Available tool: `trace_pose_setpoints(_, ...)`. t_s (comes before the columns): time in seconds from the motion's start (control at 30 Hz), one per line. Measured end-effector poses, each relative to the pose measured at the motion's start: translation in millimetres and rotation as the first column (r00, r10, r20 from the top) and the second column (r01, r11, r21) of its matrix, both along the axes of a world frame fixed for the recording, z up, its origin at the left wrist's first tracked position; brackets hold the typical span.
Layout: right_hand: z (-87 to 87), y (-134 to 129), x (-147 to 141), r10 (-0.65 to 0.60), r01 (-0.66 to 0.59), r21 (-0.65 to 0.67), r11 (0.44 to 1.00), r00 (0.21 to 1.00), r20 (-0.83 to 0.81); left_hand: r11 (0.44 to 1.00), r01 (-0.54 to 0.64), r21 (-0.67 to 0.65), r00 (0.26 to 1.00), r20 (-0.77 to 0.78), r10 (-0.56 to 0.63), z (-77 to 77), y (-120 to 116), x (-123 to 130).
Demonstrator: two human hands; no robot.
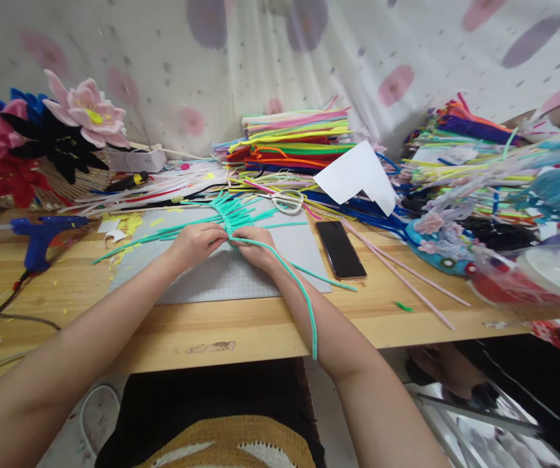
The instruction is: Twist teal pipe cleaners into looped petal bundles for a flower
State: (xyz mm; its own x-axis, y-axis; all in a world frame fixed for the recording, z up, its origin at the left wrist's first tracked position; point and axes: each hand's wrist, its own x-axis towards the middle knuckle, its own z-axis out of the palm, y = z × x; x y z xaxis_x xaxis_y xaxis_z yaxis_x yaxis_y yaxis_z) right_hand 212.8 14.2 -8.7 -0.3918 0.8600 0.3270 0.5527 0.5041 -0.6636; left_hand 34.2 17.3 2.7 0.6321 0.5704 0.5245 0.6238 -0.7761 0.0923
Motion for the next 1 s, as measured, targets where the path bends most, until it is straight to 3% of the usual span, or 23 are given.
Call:
trace_pose_setpoints(0.27,-2.4,1.5,0.6,0.032,-0.032,-0.016,0.999,0.999,-0.033,1.000,0.016,0.003,1.000,-0.015,-0.016,0.9,-0.6,-3.7)
trace_pose_setpoints(0.67,-5.1,2.6,1.3,0.049,-0.061,-0.097,0.993,0.990,-0.129,0.991,0.066,-0.117,0.998,0.018,-0.064,6.8,2.3,-3.7)
trace_pose_setpoints(1.0,-6.5,4.5,0.0,0.088,-0.096,-0.089,0.991,0.991,-0.096,0.997,0.048,-0.060,0.999,0.016,-0.047,1.0,2.0,-3.6)
